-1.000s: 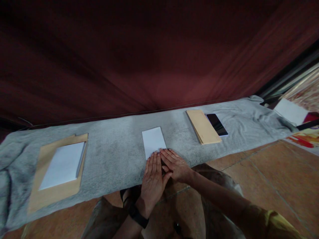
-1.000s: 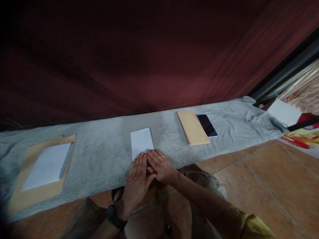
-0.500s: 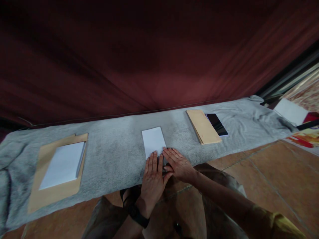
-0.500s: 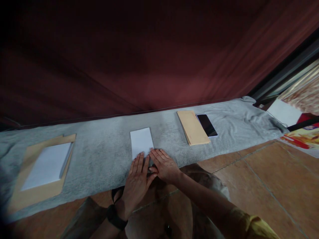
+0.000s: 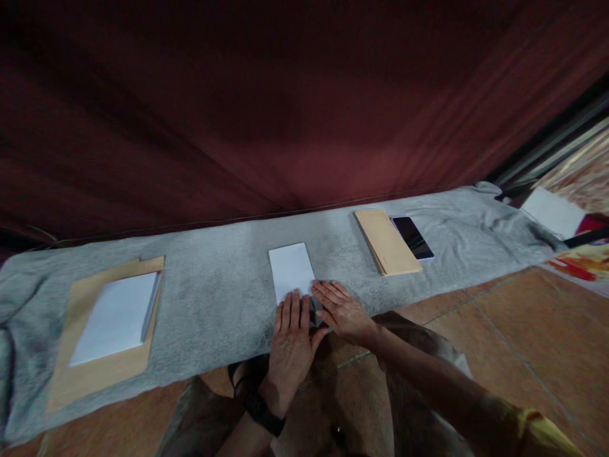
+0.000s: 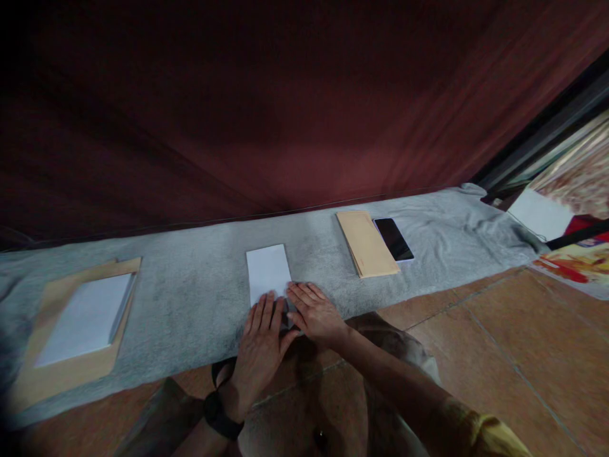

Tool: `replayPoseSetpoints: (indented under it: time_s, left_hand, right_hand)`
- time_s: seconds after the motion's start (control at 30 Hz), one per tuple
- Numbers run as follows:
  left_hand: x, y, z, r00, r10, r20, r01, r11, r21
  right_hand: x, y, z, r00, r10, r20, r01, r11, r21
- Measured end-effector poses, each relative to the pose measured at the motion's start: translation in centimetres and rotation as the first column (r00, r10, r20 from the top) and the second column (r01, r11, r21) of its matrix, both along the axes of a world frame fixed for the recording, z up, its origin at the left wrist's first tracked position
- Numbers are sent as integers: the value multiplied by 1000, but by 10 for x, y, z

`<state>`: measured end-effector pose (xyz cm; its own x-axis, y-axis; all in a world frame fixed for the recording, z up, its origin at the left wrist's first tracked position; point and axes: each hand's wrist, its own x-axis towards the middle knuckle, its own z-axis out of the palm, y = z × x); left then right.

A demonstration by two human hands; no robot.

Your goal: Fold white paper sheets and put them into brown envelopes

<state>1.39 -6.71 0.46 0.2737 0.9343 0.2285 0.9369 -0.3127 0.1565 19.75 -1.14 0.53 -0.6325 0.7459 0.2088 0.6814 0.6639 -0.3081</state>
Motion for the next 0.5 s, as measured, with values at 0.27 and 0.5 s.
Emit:
replayPoseSetpoints:
  time_s: [0.27,0.5]
  left_hand:
    - [1,2,0,999,-35,-36,36,999,33]
    - [3,3,3,998,-32,-55,34,999,27]
  right_hand:
    - [-5,11,-3,999,-35,-12,35,999,-7]
    - [-11,24,0,998,-60,-12,60,998,-10]
